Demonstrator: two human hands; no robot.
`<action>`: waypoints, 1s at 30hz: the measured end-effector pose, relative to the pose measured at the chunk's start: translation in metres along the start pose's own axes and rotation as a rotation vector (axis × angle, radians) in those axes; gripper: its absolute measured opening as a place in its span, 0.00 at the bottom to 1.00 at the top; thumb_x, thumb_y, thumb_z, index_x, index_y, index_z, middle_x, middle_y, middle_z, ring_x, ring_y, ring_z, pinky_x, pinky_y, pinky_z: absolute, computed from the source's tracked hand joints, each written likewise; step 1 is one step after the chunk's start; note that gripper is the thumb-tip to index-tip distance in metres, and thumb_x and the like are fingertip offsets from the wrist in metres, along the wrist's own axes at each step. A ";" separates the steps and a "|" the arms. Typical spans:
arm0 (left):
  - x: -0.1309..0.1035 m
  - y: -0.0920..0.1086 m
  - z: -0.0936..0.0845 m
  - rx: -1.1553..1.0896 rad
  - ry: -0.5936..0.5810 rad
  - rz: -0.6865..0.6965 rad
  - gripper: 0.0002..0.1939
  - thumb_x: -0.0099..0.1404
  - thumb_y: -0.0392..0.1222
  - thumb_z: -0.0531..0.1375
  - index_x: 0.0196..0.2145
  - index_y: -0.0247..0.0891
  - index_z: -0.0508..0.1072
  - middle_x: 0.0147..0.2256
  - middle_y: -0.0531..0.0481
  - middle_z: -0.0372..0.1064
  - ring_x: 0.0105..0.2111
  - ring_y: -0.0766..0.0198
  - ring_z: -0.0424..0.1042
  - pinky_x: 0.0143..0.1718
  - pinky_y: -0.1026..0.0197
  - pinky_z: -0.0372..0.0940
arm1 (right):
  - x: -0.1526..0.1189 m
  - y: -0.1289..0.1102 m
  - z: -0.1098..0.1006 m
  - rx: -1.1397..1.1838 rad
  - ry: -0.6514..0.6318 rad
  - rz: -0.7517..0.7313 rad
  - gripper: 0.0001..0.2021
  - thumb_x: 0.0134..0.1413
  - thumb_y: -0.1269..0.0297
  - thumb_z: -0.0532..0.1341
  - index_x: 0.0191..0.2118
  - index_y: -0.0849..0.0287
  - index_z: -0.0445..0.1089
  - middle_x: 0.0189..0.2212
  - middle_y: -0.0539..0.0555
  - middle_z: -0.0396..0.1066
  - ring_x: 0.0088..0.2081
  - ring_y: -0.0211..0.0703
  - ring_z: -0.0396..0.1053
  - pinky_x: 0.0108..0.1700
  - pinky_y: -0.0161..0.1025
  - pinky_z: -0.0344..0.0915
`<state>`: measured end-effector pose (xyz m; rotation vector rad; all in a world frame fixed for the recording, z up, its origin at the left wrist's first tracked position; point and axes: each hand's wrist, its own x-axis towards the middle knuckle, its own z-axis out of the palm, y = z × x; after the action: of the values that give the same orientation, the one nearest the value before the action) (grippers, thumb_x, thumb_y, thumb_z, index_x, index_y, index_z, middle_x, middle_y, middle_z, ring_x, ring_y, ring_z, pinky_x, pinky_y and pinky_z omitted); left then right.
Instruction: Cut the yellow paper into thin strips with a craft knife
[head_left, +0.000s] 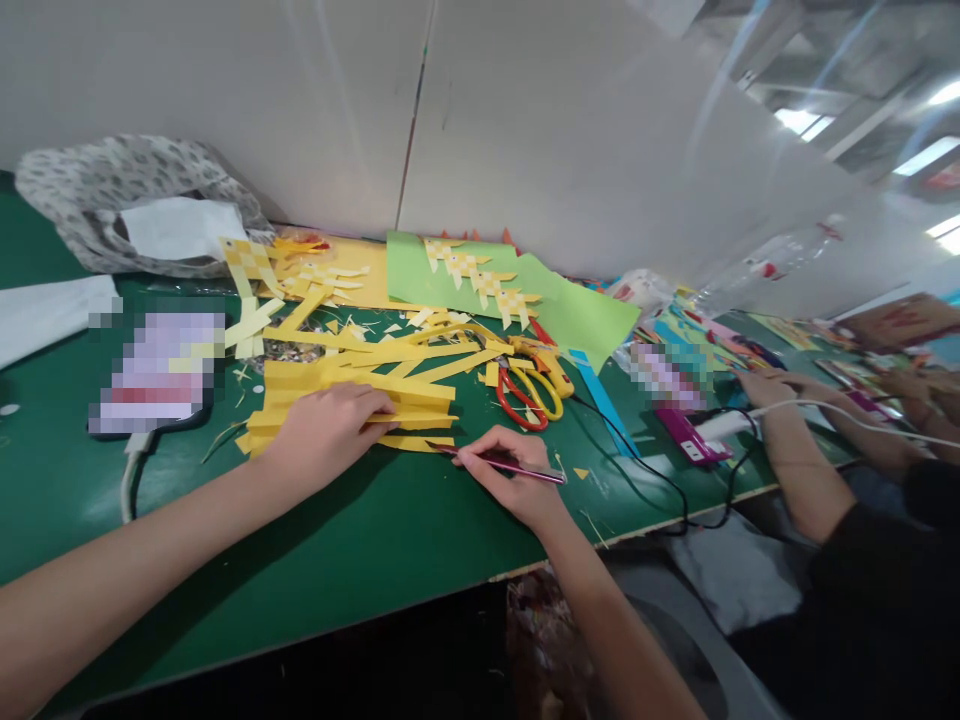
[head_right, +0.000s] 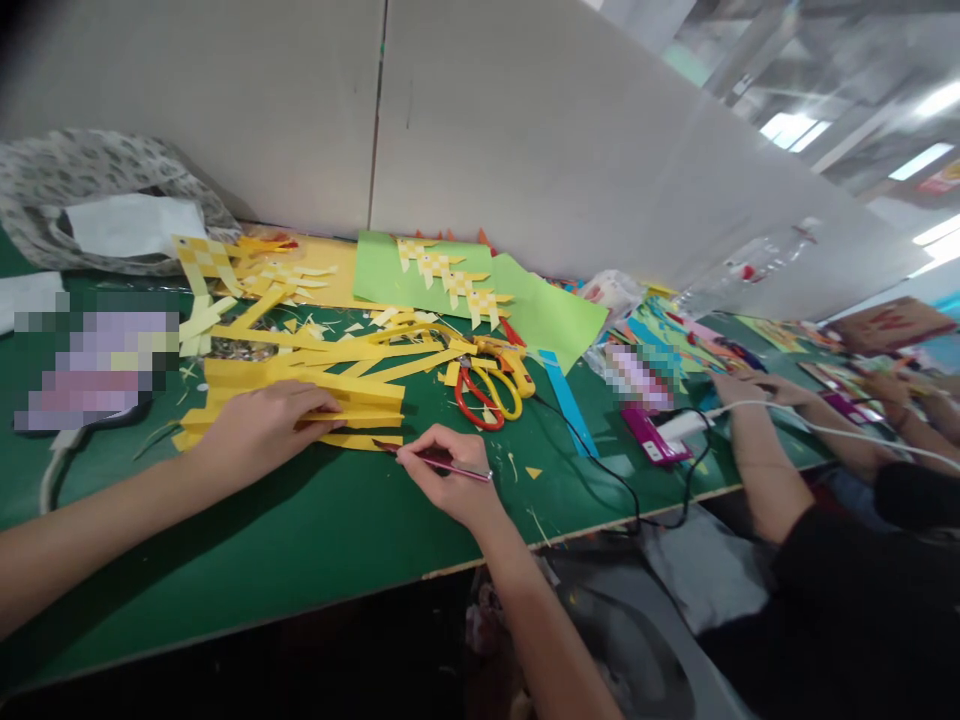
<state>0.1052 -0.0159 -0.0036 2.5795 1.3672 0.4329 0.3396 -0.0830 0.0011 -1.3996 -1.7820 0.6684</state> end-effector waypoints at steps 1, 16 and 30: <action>0.000 -0.001 -0.001 0.004 -0.012 0.013 0.12 0.67 0.48 0.54 0.40 0.42 0.74 0.42 0.48 0.75 0.40 0.54 0.74 0.31 0.60 0.65 | 0.000 0.000 0.000 -0.003 0.002 0.001 0.07 0.51 0.64 0.63 0.26 0.59 0.72 0.24 0.55 0.78 0.25 0.43 0.75 0.26 0.35 0.68; -0.040 -0.053 -0.041 0.027 -0.014 0.032 0.20 0.63 0.56 0.53 0.46 0.43 0.70 0.47 0.45 0.72 0.43 0.51 0.73 0.37 0.54 0.68 | -0.005 0.006 0.011 -0.058 0.609 -0.052 0.12 0.61 0.60 0.57 0.48 0.56 0.68 0.43 0.57 0.76 0.25 0.39 0.74 0.32 0.40 0.72; -0.034 -0.040 -0.015 -0.035 0.048 0.022 0.13 0.64 0.52 0.57 0.36 0.39 0.70 0.36 0.48 0.73 0.35 0.57 0.72 0.31 0.61 0.62 | -0.001 -0.049 0.074 -0.506 -0.195 -0.567 0.09 0.63 0.67 0.55 0.32 0.60 0.69 0.40 0.62 0.77 0.46 0.48 0.74 0.50 0.43 0.70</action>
<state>0.0511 -0.0209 -0.0076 2.5736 1.3357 0.5212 0.2518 -0.0933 -0.0037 -1.0561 -2.4776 0.0466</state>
